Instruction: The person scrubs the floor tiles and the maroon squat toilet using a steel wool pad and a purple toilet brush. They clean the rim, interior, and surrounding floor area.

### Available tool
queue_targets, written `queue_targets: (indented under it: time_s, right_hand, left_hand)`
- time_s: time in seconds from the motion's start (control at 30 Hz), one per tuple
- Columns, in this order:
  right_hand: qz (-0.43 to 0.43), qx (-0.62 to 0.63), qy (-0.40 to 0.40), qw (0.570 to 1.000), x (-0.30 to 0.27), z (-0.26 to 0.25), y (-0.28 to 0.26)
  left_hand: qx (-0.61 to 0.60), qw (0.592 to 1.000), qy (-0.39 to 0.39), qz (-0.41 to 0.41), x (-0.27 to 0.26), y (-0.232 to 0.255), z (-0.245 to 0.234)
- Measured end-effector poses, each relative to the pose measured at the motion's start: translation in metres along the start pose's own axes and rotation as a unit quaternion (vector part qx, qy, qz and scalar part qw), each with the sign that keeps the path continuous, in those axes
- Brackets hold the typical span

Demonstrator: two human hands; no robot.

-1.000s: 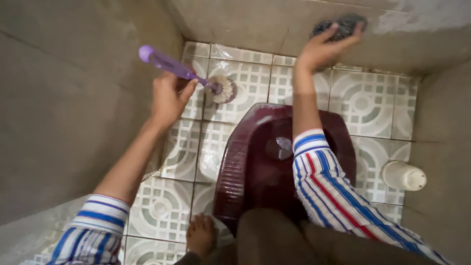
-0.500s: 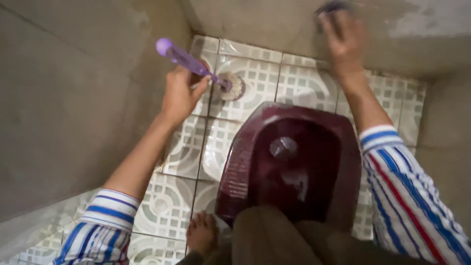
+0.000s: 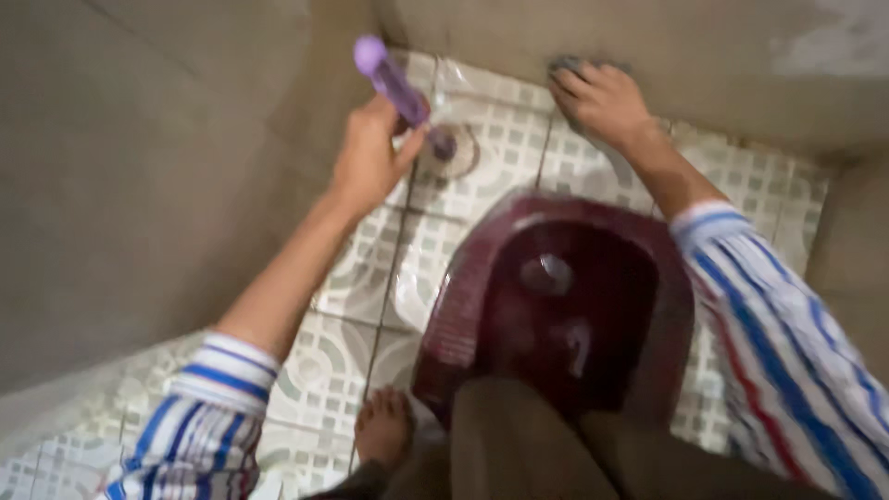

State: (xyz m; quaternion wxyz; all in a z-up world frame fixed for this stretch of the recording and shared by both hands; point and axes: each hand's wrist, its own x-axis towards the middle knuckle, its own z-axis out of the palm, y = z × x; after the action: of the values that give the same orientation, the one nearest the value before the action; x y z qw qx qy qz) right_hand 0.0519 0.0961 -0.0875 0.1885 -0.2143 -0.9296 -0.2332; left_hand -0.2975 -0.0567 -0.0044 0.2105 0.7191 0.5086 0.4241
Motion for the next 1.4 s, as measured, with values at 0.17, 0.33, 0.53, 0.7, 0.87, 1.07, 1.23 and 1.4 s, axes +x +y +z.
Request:
queue_targets:
  time_s: [0.17, 0.33, 0.53, 0.7, 0.87, 1.07, 1.23, 1.4]
  right_hand:
    - [0.110, -0.118, 0.113, 0.980, 0.029, -0.081, 0.036]
    - [0.106, -0.090, 0.241, 0.960, 0.107, -0.077, 0.037]
    - [0.035, -0.017, 0.070, 0.997, 0.116, 0.028, -0.018]
    - [0.007, -0.022, -0.073, 0.997, 0.054, 0.059, -0.040]
    - [0.023, -0.023, -0.019, 0.999, 0.076, 0.014, -0.001]
    - [0.141, -0.116, 0.232, 0.955, 0.152, 0.005, 0.002]
    - [0.067, 0.014, 0.028, 0.997, 0.133, 0.076, -0.056]
    - [0.094, -0.011, -0.090, 0.991, 0.122, 0.086, -0.077]
  left_hand:
    - [0.058, 0.998, -0.007, 0.006, -0.012, -0.003, -0.023]
    - [0.120, 0.990, -0.028, -0.074, -0.015, -0.006, -0.036]
    - [0.098, 0.994, -0.010, -0.054, -0.026, -0.008, -0.039]
    - [0.080, 0.995, 0.013, -0.064, -0.034, -0.004, -0.055]
    - [0.097, 0.992, 0.034, -0.074, -0.052, 0.002, -0.060]
    - [0.124, 0.980, 0.062, -0.142, -0.069, 0.009, -0.066]
    - [0.116, 0.978, 0.077, -0.154, -0.084, 0.007, -0.058]
    - [0.102, 0.982, 0.082, -0.133, -0.085, -0.003, -0.059]
